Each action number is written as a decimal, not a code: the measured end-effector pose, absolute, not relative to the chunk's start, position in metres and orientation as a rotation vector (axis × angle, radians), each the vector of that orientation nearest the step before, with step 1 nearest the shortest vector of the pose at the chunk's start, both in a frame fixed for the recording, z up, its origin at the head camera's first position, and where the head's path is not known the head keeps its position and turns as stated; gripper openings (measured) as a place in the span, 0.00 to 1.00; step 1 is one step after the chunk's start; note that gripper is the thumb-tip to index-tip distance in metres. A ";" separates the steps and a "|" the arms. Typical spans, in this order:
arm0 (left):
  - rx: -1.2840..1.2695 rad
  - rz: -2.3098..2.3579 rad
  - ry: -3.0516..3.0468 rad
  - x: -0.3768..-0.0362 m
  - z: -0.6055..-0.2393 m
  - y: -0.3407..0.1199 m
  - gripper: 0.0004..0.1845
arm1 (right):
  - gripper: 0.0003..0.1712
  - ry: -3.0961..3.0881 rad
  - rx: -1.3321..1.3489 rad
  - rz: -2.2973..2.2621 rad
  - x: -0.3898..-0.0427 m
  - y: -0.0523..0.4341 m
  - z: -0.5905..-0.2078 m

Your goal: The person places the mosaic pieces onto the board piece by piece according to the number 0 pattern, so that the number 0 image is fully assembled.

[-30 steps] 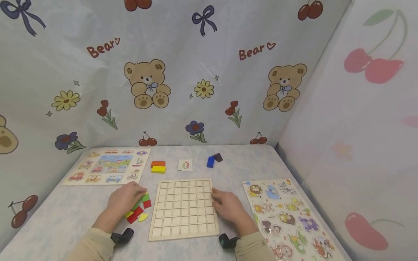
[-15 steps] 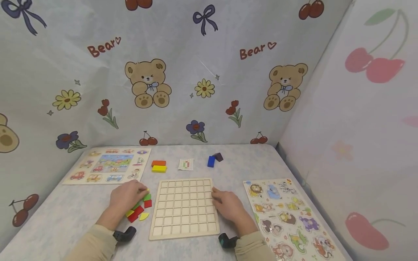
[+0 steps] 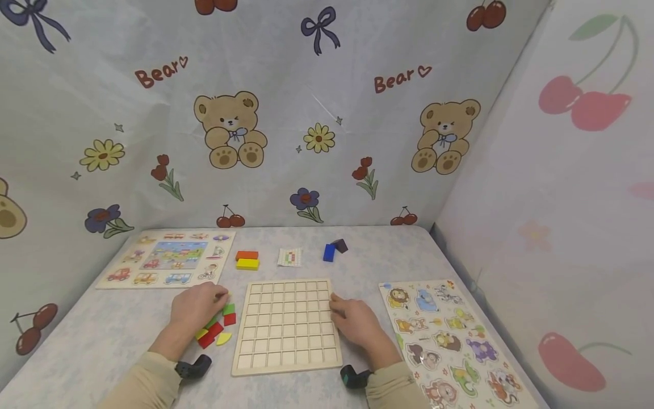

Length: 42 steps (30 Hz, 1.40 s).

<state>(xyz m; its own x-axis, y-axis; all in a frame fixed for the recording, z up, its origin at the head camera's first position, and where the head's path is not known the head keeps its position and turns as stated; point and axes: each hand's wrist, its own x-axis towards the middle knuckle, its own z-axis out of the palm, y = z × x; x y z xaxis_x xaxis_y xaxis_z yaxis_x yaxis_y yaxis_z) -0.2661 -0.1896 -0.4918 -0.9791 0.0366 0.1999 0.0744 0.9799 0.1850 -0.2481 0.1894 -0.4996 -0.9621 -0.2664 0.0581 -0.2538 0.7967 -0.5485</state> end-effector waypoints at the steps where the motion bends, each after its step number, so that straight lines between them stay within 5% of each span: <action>1: -0.083 -0.277 -2.921 -0.266 -0.492 -0.190 0.12 | 0.21 2.957 -0.427 -0.898 -0.248 0.189 -0.499; 13: -0.008 -0.519 -2.872 -0.268 -0.491 -0.184 0.16 | 0.21 2.951 -0.434 -0.904 -0.249 0.191 -0.498; 42: -0.271 -0.955 -3.009 -0.292 -0.474 -0.107 0.05 | 0.22 2.920 -0.450 -0.912 -0.247 0.190 -0.497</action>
<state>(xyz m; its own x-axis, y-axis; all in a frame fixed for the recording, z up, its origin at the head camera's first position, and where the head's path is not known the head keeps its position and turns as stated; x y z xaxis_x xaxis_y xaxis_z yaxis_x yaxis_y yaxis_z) -0.2916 -0.1074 -0.4737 -0.9850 0.1705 0.0263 0.1544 0.8039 0.5744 -0.2474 0.1903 -0.4968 -0.9564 -0.2895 0.0391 -0.2603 0.7837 -0.5640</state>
